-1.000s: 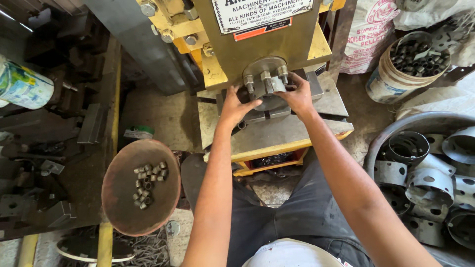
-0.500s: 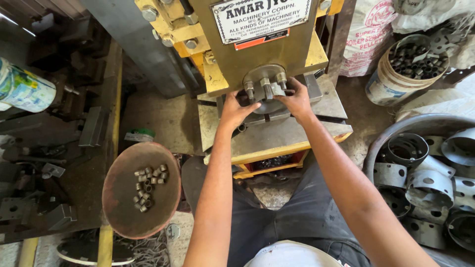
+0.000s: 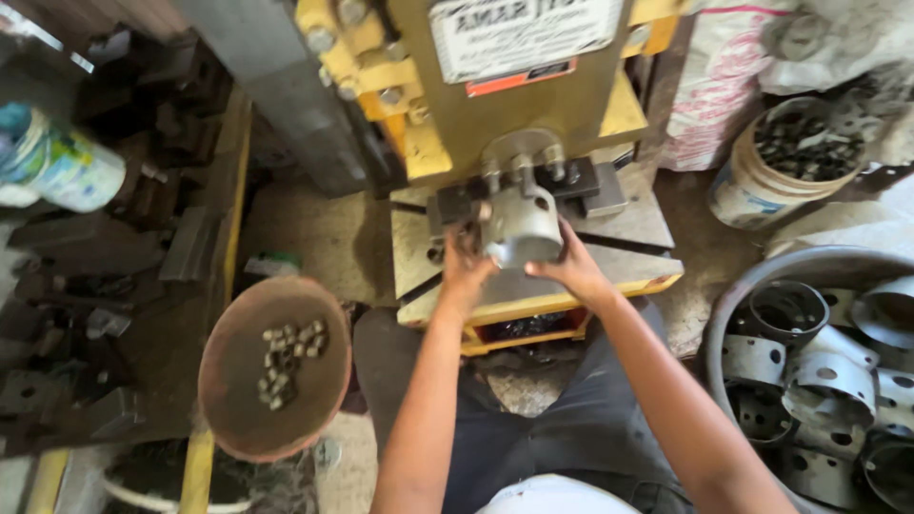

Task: The person places small metal cylinders into a fabrication machine by hand and then moves the completed cylindrical metal parts into a large bucket.

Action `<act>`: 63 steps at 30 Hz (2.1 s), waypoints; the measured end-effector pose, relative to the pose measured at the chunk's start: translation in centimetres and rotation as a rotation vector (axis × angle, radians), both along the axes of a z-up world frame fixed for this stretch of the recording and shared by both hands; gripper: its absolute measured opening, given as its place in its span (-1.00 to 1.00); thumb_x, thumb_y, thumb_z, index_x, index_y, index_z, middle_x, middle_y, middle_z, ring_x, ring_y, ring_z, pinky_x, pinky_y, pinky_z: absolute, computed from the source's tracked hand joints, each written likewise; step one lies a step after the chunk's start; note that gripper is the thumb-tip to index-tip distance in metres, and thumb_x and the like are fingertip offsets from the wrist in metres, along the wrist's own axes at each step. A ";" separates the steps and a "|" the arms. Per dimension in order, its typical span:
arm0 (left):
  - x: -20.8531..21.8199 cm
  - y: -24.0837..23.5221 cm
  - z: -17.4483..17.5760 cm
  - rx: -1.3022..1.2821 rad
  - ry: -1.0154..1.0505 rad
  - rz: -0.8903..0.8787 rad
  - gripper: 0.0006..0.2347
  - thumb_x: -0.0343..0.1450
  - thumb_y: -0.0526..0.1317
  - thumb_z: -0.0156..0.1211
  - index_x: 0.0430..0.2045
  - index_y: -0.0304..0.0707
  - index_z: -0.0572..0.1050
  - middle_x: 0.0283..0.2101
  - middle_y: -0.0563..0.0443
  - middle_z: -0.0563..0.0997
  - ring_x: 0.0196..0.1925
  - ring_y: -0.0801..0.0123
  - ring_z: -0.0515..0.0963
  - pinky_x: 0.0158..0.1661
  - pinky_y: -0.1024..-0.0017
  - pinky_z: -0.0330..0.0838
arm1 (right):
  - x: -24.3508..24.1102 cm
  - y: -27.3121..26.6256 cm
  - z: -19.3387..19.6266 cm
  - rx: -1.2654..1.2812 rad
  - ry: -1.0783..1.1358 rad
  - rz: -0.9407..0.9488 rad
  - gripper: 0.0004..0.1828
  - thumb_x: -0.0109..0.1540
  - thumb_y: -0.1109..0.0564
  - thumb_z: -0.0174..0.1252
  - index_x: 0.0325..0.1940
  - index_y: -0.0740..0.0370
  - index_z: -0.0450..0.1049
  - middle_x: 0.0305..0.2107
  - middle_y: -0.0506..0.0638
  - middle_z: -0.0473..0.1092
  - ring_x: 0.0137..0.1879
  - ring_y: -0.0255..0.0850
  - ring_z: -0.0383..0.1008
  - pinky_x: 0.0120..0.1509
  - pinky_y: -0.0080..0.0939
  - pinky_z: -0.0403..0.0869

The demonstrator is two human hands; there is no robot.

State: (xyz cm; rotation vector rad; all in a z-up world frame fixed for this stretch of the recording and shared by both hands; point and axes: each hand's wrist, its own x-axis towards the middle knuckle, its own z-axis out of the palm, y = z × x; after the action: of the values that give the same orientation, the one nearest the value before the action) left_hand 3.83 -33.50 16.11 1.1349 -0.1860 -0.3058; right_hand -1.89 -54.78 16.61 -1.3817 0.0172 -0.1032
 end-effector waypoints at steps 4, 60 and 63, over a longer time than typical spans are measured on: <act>-5.7 5.8 -2.1 0.130 -0.013 -0.186 -0.15 0.25 -0.39 0.45 0.45 -0.20 0.04 0.42 -0.19 0.27 0.27 0.28 0.43 0.18 0.26 0.40 | -4.4 3.7 -2.9 0.153 0.293 -0.020 -0.02 -0.01 0.37 0.30 0.50 0.25 0.15 0.14 0.09 0.38 0.16 -0.05 0.45 0.12 -0.03 0.51; -8.9 0.8 6.3 -0.009 0.270 0.045 -0.62 0.41 -0.39 0.20 0.16 -0.30 0.44 0.05 -0.06 0.62 -0.06 0.28 0.67 -0.12 0.43 0.62 | -6.6 0.2 -2.5 -0.081 0.087 -0.215 -0.04 -0.03 0.33 0.45 0.40 0.33 0.18 0.17 0.08 0.38 0.20 -0.16 0.45 0.13 -0.18 0.58; -7.4 0.3 6.3 -0.009 -0.039 0.197 -0.66 0.45 -0.38 0.27 0.12 -0.30 0.40 0.02 -0.07 0.62 -0.04 0.38 0.63 -0.07 0.46 0.58 | -0.8 -1.2 0.0 -0.125 0.038 -0.136 -0.09 0.03 0.28 0.46 0.42 0.35 0.23 0.13 0.13 0.43 0.22 -0.13 0.46 0.19 -0.16 0.57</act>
State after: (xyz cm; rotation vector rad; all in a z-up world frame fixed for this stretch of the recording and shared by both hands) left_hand -3.55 -33.20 22.37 1.1412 -0.1080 -0.1079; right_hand -2.65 -55.99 16.61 -1.5069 0.1384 -0.1945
